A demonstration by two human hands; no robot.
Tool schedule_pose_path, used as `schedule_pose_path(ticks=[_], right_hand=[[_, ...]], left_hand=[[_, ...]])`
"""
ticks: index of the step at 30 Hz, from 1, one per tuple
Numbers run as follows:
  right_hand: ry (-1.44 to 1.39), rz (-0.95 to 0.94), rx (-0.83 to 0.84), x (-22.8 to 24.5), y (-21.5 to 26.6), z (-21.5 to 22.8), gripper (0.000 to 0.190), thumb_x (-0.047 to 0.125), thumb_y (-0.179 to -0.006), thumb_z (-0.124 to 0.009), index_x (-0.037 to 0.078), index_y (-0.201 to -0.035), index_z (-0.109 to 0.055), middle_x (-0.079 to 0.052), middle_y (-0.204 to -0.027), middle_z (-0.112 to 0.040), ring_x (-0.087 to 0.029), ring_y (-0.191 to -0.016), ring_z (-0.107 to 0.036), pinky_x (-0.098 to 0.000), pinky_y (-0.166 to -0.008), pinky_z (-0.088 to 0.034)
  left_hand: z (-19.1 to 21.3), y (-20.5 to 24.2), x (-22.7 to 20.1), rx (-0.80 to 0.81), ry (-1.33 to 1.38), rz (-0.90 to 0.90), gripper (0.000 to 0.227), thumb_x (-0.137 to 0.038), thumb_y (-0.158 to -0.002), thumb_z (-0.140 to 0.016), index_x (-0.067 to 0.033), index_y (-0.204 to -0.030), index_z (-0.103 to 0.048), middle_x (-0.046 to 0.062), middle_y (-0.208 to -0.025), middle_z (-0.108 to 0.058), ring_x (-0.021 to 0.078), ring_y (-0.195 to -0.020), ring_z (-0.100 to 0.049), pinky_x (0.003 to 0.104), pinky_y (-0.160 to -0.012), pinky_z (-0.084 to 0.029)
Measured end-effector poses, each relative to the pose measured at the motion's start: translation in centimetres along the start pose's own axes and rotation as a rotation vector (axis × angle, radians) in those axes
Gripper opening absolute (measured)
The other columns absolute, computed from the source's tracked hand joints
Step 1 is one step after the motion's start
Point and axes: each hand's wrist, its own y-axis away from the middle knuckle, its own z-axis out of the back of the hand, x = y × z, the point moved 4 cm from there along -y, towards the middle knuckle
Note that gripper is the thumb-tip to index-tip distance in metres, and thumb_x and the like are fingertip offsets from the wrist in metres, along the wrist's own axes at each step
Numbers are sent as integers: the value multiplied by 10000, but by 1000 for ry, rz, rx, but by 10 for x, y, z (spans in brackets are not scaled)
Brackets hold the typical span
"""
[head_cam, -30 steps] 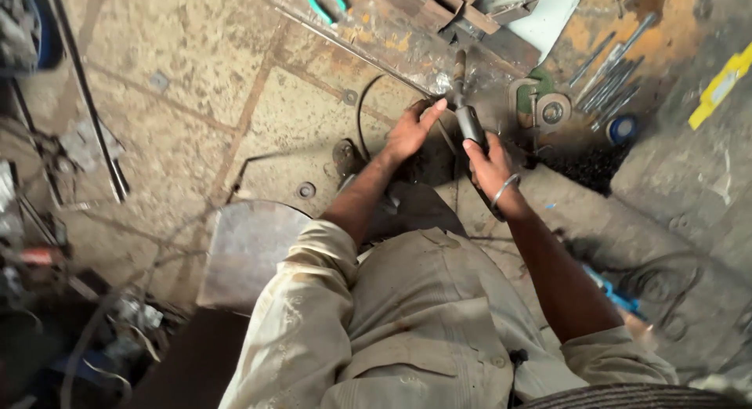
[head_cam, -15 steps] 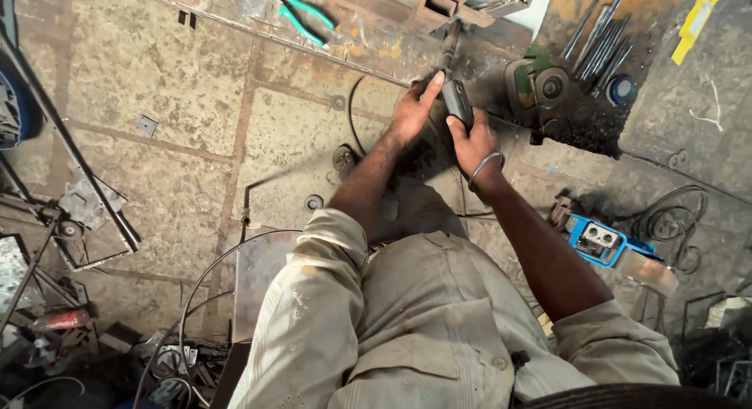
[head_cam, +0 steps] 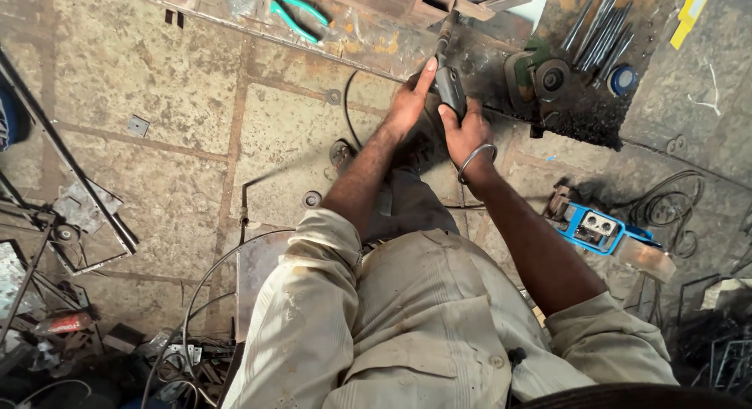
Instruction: The recorder is welding and assembling metal rods and plates to build a structure in a workshop.
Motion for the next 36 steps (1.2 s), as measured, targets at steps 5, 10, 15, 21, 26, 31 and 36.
schedule_pose_path(ticks=[5, 10, 15, 21, 26, 31, 36], right_hand=[[-78, 52, -46, -6, -6, -10, 553, 446, -981, -689, 11, -1296, -560, -291, -1072, -711, -491, -1028, -669, -538, -877, -516], [-108, 99, -69, -8, -9, -16, 546, 423, -997, -696, -3, -1304, -545, -289, -1103, -710, -492, -1050, -668, -531, -889, -517], [-200, 19, -27, 19, 0, -1, 540, 408, -974, -675, 10, -1306, -523, -264, -1099, -714, -461, -1009, -703, -507, -870, -537], [-171, 131, -87, -3, -6, -14, 520, 407, -1010, -692, -12, -1281, -545, -267, -1119, -720, -463, -1061, -679, -504, -896, -520], [-187, 54, -40, 3, -5, -8, 515, 420, -994, -689, 14, -1280, -554, -248, -1114, -723, -440, -1060, -689, -490, -902, -518], [-192, 68, -43, -1, -8, -7, 496, 408, -992, -692, 21, -1273, -561, -251, -1119, -721, -445, -1062, -686, -493, -903, -515], [-187, 87, -38, -3, -8, -5, 493, 401, -997, -689, 11, -1271, -564, -258, -1122, -717, -453, -1072, -679, -499, -913, -511]], left_hand=[[0, -7, -1, 5, 69, -62, 1035, -817, -862, -453, 22, -1460, -549, 242, -1495, -551, 334, -1432, -477, 397, -1180, -345], [0, -12, -1, 26, 65, -50, 1000, -793, -897, -431, 25, -1462, -538, 229, -1493, -570, 325, -1429, -499, 394, -1184, -348], [4, -6, -11, 41, 77, -95, 967, -777, -918, -410, -4, -1492, -501, 203, -1517, -535, 309, -1446, -460, 389, -1185, -317], [2, -10, -10, 57, 34, -83, 950, -776, -921, -397, -17, -1471, -554, 191, -1478, -597, 305, -1404, -524, 391, -1173, -361], [-1, -17, -1, 71, 83, -67, 955, -768, -946, -415, 23, -1471, -521, 213, -1495, -570, 301, -1428, -502, 391, -1190, -338], [0, -9, -11, 77, 79, -71, 963, -773, -922, -415, 20, -1454, -544, 208, -1467, -598, 301, -1402, -527, 389, -1171, -357], [-1, -10, -9, 73, 57, -82, 961, -774, -922, -405, 11, -1453, -561, 208, -1453, -621, 306, -1392, -547, 386, -1168, -371]])
